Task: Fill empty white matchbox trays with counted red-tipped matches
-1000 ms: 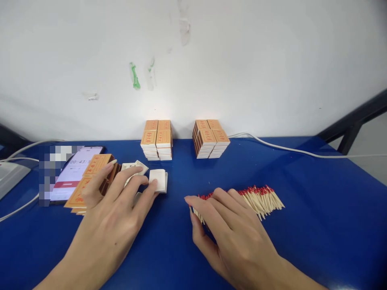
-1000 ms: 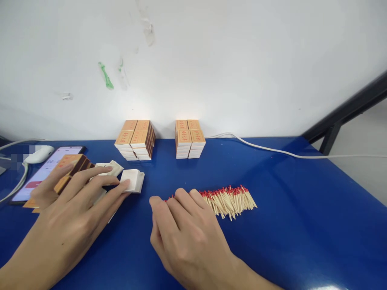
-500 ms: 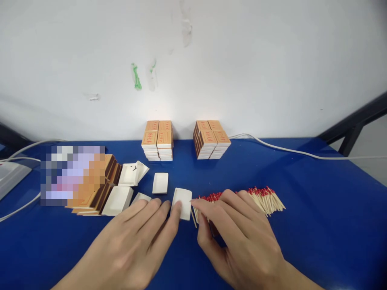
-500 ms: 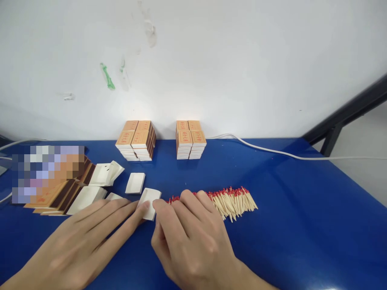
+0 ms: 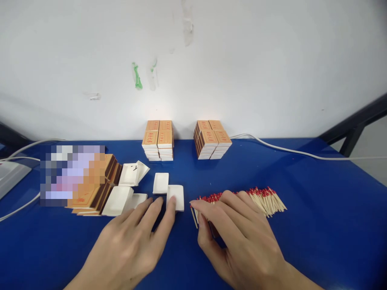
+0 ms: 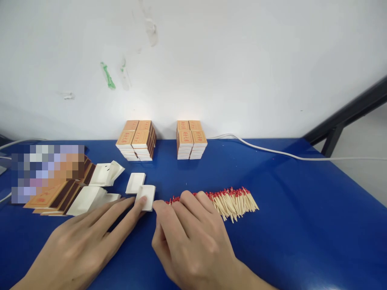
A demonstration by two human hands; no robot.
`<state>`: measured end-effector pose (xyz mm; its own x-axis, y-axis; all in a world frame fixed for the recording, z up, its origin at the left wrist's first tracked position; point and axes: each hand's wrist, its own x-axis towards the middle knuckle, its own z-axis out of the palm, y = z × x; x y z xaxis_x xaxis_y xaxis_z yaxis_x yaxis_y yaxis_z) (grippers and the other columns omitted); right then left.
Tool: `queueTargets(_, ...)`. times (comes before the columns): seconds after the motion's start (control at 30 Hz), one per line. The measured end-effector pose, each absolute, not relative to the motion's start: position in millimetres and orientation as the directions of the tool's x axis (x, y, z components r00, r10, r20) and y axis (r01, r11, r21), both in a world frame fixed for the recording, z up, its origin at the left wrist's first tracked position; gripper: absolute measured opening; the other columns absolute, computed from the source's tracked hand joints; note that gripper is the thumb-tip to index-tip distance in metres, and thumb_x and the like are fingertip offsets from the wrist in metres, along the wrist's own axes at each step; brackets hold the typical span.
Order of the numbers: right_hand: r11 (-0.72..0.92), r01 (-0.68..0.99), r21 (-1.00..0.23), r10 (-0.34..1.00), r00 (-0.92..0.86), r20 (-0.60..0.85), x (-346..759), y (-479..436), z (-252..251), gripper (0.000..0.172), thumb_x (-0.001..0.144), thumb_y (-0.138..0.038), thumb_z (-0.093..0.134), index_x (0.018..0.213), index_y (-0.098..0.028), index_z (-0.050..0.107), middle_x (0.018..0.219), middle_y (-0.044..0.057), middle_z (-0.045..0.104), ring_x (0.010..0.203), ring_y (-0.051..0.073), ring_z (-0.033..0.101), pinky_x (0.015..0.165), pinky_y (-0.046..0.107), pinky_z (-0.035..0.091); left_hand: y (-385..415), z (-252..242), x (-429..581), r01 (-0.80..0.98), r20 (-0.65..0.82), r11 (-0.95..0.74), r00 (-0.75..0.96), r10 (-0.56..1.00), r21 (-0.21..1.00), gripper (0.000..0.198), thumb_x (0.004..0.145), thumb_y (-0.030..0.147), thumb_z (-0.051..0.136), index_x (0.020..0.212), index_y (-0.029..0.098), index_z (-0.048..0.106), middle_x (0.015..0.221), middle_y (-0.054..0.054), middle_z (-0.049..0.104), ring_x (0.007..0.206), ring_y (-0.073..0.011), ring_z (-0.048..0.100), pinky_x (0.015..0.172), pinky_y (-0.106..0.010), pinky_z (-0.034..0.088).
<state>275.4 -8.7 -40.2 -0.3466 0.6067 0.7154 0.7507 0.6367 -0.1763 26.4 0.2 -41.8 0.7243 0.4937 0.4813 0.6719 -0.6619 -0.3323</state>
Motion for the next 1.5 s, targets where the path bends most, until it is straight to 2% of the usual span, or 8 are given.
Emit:
queueTargets(0.23, 0.65, 0.737, -0.184, 0.61, -0.362, 0.705, 273.7, -8.8, -41.0, 0.018, 0.102, -0.002, 0.068, 0.115, -0.012, 0.076, 0.083, 0.001, 0.073, 0.077, 0.019, 0.057, 0.077, 0.039, 0.045, -3.5, -49.6, 30.6, 0.642, 0.5, -0.714, 0.732, 0.463, -0.28, 0.042, 0.111, 0.004, 0.046, 0.147, 0.003, 0.066, 0.134, -0.021, 0.081, 0.132, -0.0362, 0.073, 0.109, -0.049, 0.054)
queueTargets(0.33, 0.66, 0.726, -0.19, 0.609, -0.369, 0.702, 274.4, -8.5, -41.0, 0.019, 0.102, -0.003, 0.069, 0.117, -0.011, 0.075, 0.082, 0.001, 0.072, 0.077, 0.019, 0.056, 0.075, 0.039, 0.044, -1.3, -49.5, 34.4, 0.594, 0.488, -0.756, 0.764, 0.423, -0.274, 0.04, 0.112, 0.006, 0.044, 0.144, 0.0, 0.066, 0.135, -0.023, 0.081, 0.135, -0.0383, 0.072, 0.118, -0.052, 0.049)
queueTargets(0.47, 0.666, 0.72, -0.194, 0.612, -0.378, 0.695, 275.0, -8.2, -40.2, 0.02, 0.101, -0.002, 0.069, 0.118, -0.011, 0.074, 0.082, 0.001, 0.072, 0.075, 0.018, 0.055, 0.074, 0.039, 0.043, 8.3, -42.0, 36.0, 0.562, 0.471, -0.762, 0.793, 0.387, -0.321, 0.034, 0.112, 0.006, 0.045, 0.137, 0.002, 0.068, 0.125, -0.02, 0.085, 0.124, -0.0354, 0.079, 0.116, -0.048, 0.051)
queueTargets(0.7, 0.663, 0.725, -0.187, 0.604, -0.37, 0.706, 273.9, -8.8, -39.0, 0.018, 0.102, -0.003, 0.068, 0.117, -0.013, 0.073, 0.083, 0.001, 0.074, 0.076, 0.019, 0.059, 0.075, 0.039, 0.045, 16.1, -36.6, 36.3, 0.57, 0.46, -0.739, 0.797, 0.391, -0.359, 0.034, 0.114, 0.006, 0.042, 0.132, 0.006, 0.071, 0.13, -0.017, 0.086, 0.123, -0.0309, 0.082, 0.112, -0.045, 0.058)
queueTargets(0.97, 0.652, 0.736, -0.18, 0.61, -0.368, 0.702, 273.7, -8.6, -38.7, 0.015, 0.102, -0.004, 0.068, 0.113, -0.013, 0.074, 0.083, 0.002, 0.074, 0.077, 0.019, 0.059, 0.076, 0.04, 0.045, 16.8, -35.8, 29.7, 0.583, 0.45, -0.723, 0.794, 0.409, -0.37, 0.034, 0.112, 0.004, 0.047, 0.134, 0.004, 0.073, 0.13, -0.02, 0.085, 0.125, -0.036, 0.081, 0.111, -0.052, 0.06)
queueTargets(1.2, 0.615, 0.77, -0.169, 0.593, -0.31, 0.743, 279.7, 1.4, -35.1, 0.014, 0.105, -0.003, 0.068, 0.112, -0.012, 0.075, 0.076, 0.0, 0.067, 0.071, 0.018, 0.052, 0.071, 0.039, 0.041, 11.3, -45.4, 28.7, 0.647, 0.564, -0.742, 0.683, 0.464, -0.173, 0.03, 0.11, 0.005, 0.055, 0.134, 0.01, 0.073, 0.139, -0.021, 0.075, 0.14, -0.0374, 0.069, 0.113, -0.055, 0.062)
queueTargets(1.37, 0.581, 0.798, -0.16, 0.611, -0.298, 0.734, 293.3, 17.4, -32.6, 0.013, 0.108, -0.006, 0.066, 0.114, -0.011, 0.077, 0.073, -0.003, 0.062, 0.069, 0.017, 0.05, 0.069, 0.038, 0.039, 11.3, -44.4, 30.6, 0.591, 0.543, -0.803, 0.7, 0.463, -0.078, 0.02, 0.104, 0.001, 0.07, 0.121, 0.009, 0.073, 0.152, -0.023, 0.067, 0.149, -0.0386, 0.064, 0.119, -0.056, 0.062)
queueTargets(1.5, 0.555, 0.819, -0.145, 0.61, -0.282, 0.74, 301.8, 26.1, -33.4, 0.014, 0.109, -0.007, 0.066, 0.114, -0.011, 0.078, 0.07, -0.005, 0.058, 0.068, 0.016, 0.05, 0.071, 0.037, 0.039, 10.2, -41.1, 32.1, 0.597, 0.487, -0.797, 0.67, 0.56, 0.093, 0.014, 0.104, 0.004, 0.067, 0.113, 0.014, 0.07, 0.159, -0.019, 0.063, 0.156, -0.0355, 0.058, 0.126, -0.056, 0.057)
